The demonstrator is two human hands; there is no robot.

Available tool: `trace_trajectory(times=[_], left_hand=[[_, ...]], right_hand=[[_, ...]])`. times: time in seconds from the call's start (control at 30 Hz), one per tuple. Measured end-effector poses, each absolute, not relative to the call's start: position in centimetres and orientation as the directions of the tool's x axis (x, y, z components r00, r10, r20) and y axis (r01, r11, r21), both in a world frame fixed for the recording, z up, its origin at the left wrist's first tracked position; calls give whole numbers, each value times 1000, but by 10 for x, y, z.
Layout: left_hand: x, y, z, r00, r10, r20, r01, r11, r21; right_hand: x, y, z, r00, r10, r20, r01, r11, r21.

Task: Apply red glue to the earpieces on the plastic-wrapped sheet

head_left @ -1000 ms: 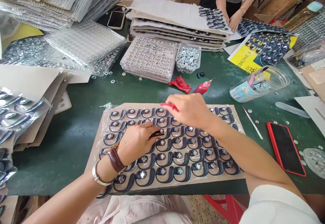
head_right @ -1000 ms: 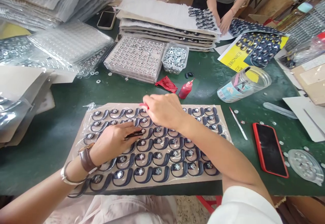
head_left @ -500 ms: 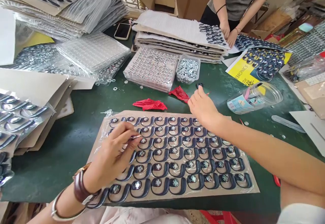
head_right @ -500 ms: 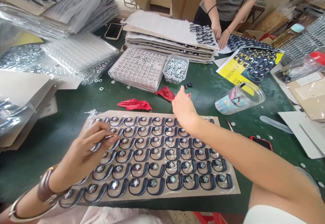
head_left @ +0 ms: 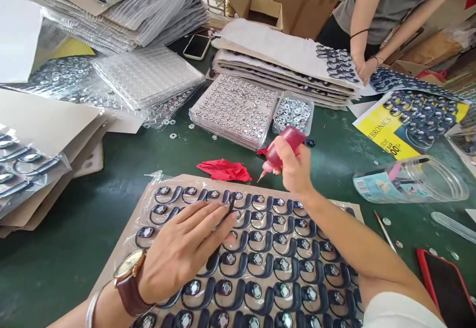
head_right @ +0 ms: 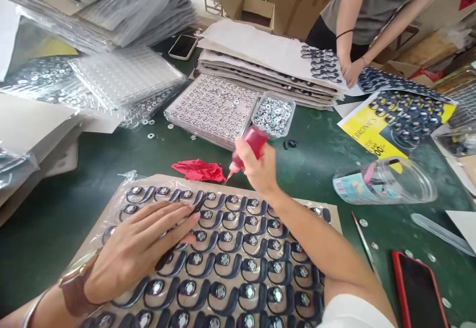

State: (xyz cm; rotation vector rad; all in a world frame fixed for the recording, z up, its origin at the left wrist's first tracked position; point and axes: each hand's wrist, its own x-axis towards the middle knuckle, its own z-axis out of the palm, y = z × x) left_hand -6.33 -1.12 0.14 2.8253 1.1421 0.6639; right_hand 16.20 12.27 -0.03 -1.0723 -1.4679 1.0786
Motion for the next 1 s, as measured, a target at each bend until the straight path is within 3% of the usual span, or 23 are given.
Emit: trace_trajectory(times=[0.07,0.17,0.63,1.0], left_hand=[[-61,-8,-3,635,651,417,644,-743,180],[-58,-5,-7,606,646,465,628,-747,218],[-46,-3,-10,626,606,491,626,-766,146],[-44,-7,-7,635,588,501,622,-774,119]], right_hand=[[150,117,-14,-177,983,50,-35,45,-998],[144,112,-27,-226,974,-1,-79,-19,-997],[146,91,-41,-305,940,152,208,221,-953],[144,91,-37,-319,911,261,258,349,-901]])
